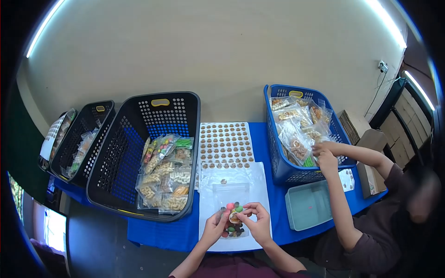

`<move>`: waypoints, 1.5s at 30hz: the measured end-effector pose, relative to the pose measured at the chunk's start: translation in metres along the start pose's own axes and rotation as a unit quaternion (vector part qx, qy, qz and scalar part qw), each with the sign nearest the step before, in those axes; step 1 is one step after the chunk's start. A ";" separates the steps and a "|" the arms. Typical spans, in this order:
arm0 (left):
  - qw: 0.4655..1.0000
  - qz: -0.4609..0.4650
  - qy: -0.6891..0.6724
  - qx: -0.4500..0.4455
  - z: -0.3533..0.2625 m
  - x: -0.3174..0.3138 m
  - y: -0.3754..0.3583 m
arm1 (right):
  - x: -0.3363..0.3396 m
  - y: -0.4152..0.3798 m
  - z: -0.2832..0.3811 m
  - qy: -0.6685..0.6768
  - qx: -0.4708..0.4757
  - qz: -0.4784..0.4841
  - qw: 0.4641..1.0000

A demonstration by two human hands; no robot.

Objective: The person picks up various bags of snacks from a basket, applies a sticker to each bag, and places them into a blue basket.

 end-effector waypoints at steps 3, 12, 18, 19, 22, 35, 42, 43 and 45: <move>0.998 0.007 0.050 -0.026 -0.008 0.006 -0.009 | -0.005 -0.010 0.008 -0.062 0.042 -0.044 0.996; 0.995 0.047 0.063 -0.056 -0.009 0.025 -0.020 | -0.035 -0.038 0.056 -0.299 0.145 -0.116 0.936; 0.994 0.019 0.022 -0.101 -0.019 0.041 -0.024 | -0.034 -0.042 0.049 -0.230 0.123 -0.211 0.942; 0.997 0.029 0.002 -0.075 -0.016 0.041 -0.025 | -0.031 -0.038 0.039 -0.146 0.097 -0.218 0.960; 0.997 0.056 -0.054 -0.025 -0.008 0.039 -0.029 | -0.058 -0.027 -0.004 0.162 -0.054 -0.027 0.985; 0.992 0.092 0.060 -0.067 -0.009 0.026 -0.018 | -0.044 -0.032 -0.029 0.151 -0.088 -0.015 0.984; 0.990 0.043 0.096 -0.093 -0.028 0.011 -0.012 | -0.034 -0.021 -0.016 0.187 -0.100 -0.007 0.977; 0.995 0.036 0.053 -0.083 -0.030 0.009 -0.012 | -0.032 -0.018 -0.013 0.164 -0.081 -0.006 0.983; 0.998 0.014 0.022 -0.060 -0.024 0.012 -0.003 | -0.028 -0.010 -0.009 0.118 -0.039 -0.009 0.992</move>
Point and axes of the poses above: each hand's wrist, its own y-axis towards the middle knuckle, its own x-axis out of the back of the hand, z = x × y, the point moved 10 cm from there along y, towards the middle knuckle, and after that the axes turned 3 degrees about y, right-handed, at the moved point
